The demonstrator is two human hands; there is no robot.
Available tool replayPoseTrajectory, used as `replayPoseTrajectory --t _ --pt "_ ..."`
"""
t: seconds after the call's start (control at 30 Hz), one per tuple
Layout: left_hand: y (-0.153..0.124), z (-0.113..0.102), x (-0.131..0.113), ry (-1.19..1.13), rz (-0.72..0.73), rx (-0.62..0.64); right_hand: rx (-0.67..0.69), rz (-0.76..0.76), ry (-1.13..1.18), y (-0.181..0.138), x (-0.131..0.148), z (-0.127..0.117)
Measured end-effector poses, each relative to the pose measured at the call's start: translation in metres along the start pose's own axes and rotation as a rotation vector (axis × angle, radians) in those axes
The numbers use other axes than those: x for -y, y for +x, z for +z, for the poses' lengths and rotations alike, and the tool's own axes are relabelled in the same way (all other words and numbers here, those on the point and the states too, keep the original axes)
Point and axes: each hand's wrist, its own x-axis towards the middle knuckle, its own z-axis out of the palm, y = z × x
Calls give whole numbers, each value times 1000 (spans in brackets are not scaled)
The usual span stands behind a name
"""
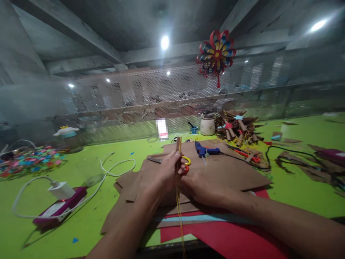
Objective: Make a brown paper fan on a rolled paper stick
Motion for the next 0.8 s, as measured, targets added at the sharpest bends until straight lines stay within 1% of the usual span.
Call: replayPoseTrajectory --t 0.1,0.17,0.27,0.33,0.4,0.43,0.47,0.5,0.53,0.57,0.6,0.63,0.67,0.7,0.73,0.8 --pt "2 -2 3 43 -25 -19 85 -109 -42 -1 14 -8" --pt "4 -3 4 53 -27 -25 111 -205 -49 -3 22 -15" --pt "5 -6 2 39 -33 -32 130 -349 -21 -13 34 -35" --pt "6 -9 -1 57 -31 -65 215 -385 79 -25 44 -55" --pt "7 -12 -4 71 -28 -97 368 -416 252 -37 50 -75" --pt "8 -13 -5 71 -32 -109 440 -428 362 -42 50 -84" --pt "9 -15 -6 66 -40 -115 478 -414 465 -45 46 -91" --pt "11 -16 -6 57 -48 -118 481 -375 544 -46 38 -96" --pt "12 -17 -6 46 -55 -119 427 -306 592 -44 25 -98" --pt "14 -18 -7 37 -64 -120 326 -197 564 -41 8 -99" --pt "15 -18 -7 27 -72 -124 229 -70 463 -36 -12 -97" --pt "15 -18 -8 15 -76 -130 98 62 350 -29 -35 -94" --pt "15 -17 -8 2 -81 -135 35 169 231 -22 -58 -90" --pt "15 -16 -9 -9 -86 -140 -4 285 105 -15 -80 -86" --pt "14 -15 -9 -19 -92 -140 1 398 -23 -8 -100 -81" --pt "11 -13 -7 -35 -106 -116 0 474 -109 4 -131 -71"
